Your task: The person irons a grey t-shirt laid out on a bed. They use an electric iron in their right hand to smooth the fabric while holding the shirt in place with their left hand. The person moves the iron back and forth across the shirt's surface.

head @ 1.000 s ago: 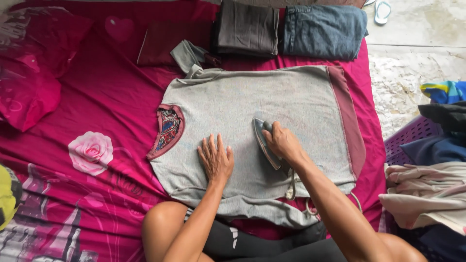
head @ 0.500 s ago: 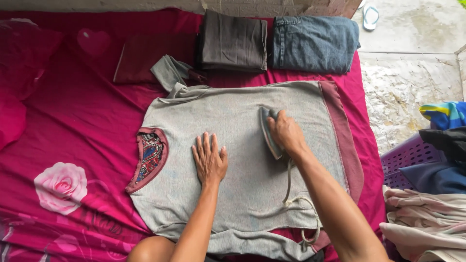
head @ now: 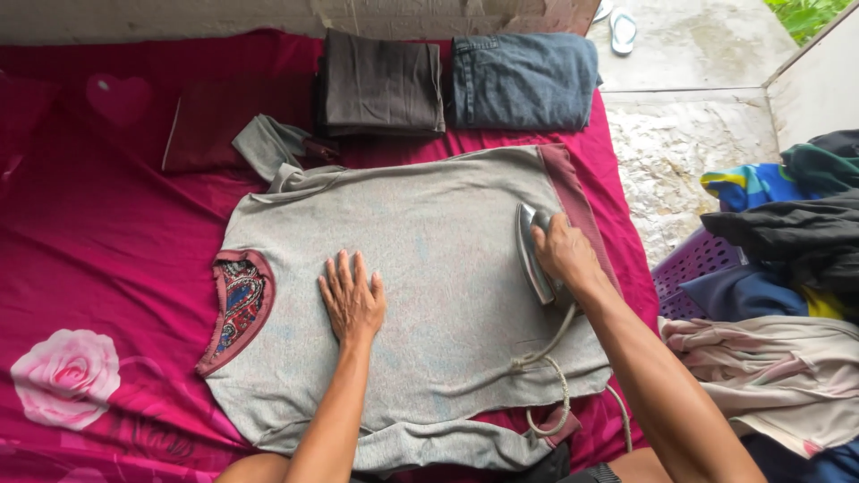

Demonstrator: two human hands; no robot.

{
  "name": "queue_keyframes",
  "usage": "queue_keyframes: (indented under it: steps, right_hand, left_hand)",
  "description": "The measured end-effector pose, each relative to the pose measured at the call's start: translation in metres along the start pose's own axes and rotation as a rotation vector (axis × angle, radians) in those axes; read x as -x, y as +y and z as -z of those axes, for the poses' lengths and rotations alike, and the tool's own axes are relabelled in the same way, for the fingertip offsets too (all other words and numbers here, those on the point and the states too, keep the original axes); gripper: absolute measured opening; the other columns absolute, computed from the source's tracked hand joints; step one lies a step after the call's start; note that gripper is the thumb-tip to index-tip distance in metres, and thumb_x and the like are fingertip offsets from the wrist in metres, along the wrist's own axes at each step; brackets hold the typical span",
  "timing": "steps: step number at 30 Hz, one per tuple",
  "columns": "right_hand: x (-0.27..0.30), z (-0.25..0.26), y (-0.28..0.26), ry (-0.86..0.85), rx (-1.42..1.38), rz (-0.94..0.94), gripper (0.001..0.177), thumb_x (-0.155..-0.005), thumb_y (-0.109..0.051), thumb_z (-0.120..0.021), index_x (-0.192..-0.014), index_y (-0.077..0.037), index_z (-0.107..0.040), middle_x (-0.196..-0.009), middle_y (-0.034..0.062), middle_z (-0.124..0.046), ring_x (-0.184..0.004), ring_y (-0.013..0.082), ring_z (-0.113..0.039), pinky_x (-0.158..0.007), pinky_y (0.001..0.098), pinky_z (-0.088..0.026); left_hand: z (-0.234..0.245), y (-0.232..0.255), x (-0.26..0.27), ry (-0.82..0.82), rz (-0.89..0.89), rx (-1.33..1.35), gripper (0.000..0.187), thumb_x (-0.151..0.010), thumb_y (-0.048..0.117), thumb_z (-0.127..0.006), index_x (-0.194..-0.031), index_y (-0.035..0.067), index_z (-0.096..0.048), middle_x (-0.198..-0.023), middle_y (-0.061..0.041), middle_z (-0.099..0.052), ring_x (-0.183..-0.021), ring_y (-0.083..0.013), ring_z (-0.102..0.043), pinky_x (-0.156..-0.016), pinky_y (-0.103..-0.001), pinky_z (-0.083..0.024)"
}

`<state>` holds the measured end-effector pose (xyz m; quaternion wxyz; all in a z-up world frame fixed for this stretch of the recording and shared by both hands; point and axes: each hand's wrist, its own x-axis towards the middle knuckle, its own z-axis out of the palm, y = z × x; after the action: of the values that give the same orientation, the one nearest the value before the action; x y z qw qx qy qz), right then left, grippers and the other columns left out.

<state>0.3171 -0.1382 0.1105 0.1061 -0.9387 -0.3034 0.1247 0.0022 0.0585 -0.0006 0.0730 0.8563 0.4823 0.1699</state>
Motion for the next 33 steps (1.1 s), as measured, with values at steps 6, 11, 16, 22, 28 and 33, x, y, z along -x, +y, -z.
queue_keyframes:
  steps: [6,11,16,22,28,33]
  right_hand:
    - [0.056,0.025,-0.05,-0.093,-0.023,0.156,0.046,-0.103,-0.049,-0.043,-0.11,-0.004,-0.052,-0.103,0.04,-0.067,-0.106,0.0575,-0.066,-0.092,0.063,-0.054]
    - [0.011,0.02,-0.067,-0.074,-0.047,0.096,0.045,-0.103,-0.048,-0.041,-0.113,-0.005,-0.05,-0.107,0.0378,-0.067,-0.107,0.056,-0.067,-0.091,0.0628,-0.054]
    - [-0.047,0.0,-0.044,0.022,-0.025,0.03,0.047,-0.105,-0.052,-0.038,-0.114,-0.007,-0.05,-0.107,0.0342,-0.068,-0.106,0.0542,-0.068,-0.089,0.0622,-0.055]
    - [-0.032,0.005,-0.01,0.006,-0.027,-0.014,0.052,-0.103,-0.055,-0.042,-0.114,-0.005,-0.051,-0.107,0.037,-0.067,-0.106,0.0568,-0.067,-0.09,0.0645,-0.053]
    - [0.022,0.013,0.013,-0.044,-0.049,-0.065,0.05,-0.102,-0.054,-0.042,-0.115,-0.007,-0.051,-0.109,0.0369,-0.068,-0.109,0.0561,-0.066,-0.091,0.0652,-0.053]
    - [0.057,0.012,0.027,-0.073,-0.06,-0.056,0.048,-0.101,-0.054,-0.045,-0.114,-0.009,-0.052,-0.108,0.0368,-0.069,-0.109,0.0549,-0.067,-0.091,0.0634,-0.054]
  left_hand:
    - [0.007,0.018,-0.046,0.032,-0.069,0.148,0.061,-0.108,0.05,-0.028,-0.156,0.017,-0.042,-0.164,-0.012,-0.032,-0.154,-0.0372,-0.024,-0.123,-0.06,-0.015]
    - [-0.012,0.03,-0.052,-0.055,-0.044,0.092,0.066,-0.106,0.055,-0.026,-0.159,0.016,-0.037,-0.167,-0.012,-0.027,-0.156,-0.0365,-0.018,-0.125,-0.058,-0.009]
    - [-0.012,0.032,-0.048,-0.059,-0.024,0.009,0.065,-0.106,0.053,-0.027,-0.158,0.015,-0.037,-0.167,-0.011,-0.027,-0.156,-0.0342,-0.018,-0.127,-0.054,-0.007]
    - [-0.011,0.03,-0.049,-0.055,-0.039,0.022,0.064,-0.106,0.05,-0.027,-0.159,0.015,-0.036,-0.167,-0.012,-0.026,-0.156,-0.0338,-0.017,-0.127,-0.053,-0.005]
    - [-0.014,0.024,-0.045,0.004,-0.071,0.046,0.064,-0.108,0.051,-0.024,-0.157,0.014,-0.039,-0.166,-0.012,-0.029,-0.156,-0.0345,-0.019,-0.127,-0.054,-0.008]
    - [-0.001,-0.002,-0.014,0.173,-0.156,0.066,0.061,-0.107,0.049,-0.031,-0.155,0.013,-0.044,-0.159,-0.014,-0.038,-0.149,-0.0355,-0.033,-0.122,-0.053,-0.023]
